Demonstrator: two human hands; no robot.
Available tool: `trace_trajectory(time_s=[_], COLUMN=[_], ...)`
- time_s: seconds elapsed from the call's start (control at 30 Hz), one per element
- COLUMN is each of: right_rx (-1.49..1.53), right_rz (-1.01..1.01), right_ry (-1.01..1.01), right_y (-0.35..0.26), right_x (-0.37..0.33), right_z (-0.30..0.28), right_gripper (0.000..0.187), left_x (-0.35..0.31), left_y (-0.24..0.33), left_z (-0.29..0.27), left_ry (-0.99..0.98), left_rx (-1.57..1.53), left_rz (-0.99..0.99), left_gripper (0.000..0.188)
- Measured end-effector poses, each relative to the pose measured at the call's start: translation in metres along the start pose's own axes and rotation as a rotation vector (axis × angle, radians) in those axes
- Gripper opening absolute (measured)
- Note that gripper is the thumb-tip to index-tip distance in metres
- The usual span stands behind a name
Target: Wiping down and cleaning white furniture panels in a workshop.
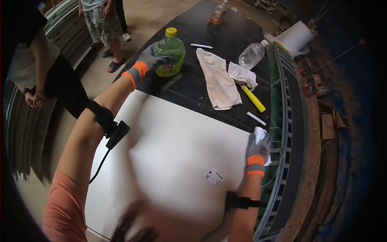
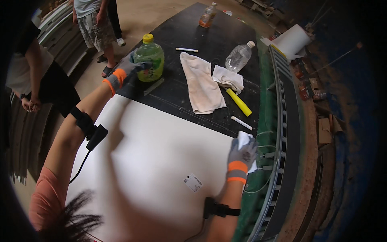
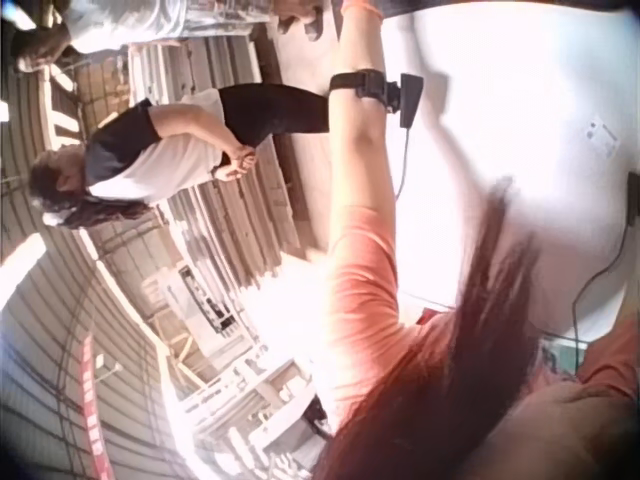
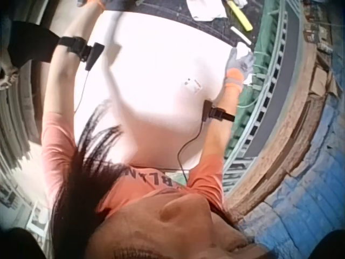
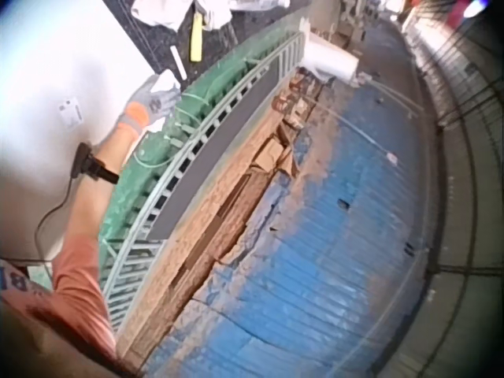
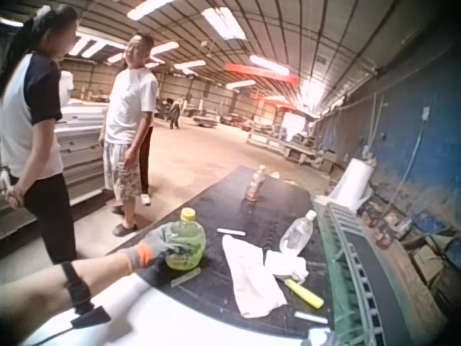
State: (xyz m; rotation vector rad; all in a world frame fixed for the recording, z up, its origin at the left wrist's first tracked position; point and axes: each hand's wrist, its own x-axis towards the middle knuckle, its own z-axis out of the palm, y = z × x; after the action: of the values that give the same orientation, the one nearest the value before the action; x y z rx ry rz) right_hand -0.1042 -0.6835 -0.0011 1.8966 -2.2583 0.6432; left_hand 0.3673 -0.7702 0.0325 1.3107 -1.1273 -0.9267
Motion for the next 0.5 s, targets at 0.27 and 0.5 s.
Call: trace_trajectory(time_s=[0.27,0.5], right_rx=[0.226,0.036], right_rz=[-0.52,0.025], right_ry=[-0.048,0.056], right_y=[-0.117,-0.008], right_x=[-0.043,0.01], right_z=[0.028,0.022], right_gripper=[0.049,0.063], left_x=[-0.033,-0.247], left_y=[-0.014,0.007], left_z=[-0.068,-0.177], left_ry=[0.123,0.191], left_rx=[0.264,0.76], left_rz=[0.158,0.136], left_gripper=[0.089,0.079])
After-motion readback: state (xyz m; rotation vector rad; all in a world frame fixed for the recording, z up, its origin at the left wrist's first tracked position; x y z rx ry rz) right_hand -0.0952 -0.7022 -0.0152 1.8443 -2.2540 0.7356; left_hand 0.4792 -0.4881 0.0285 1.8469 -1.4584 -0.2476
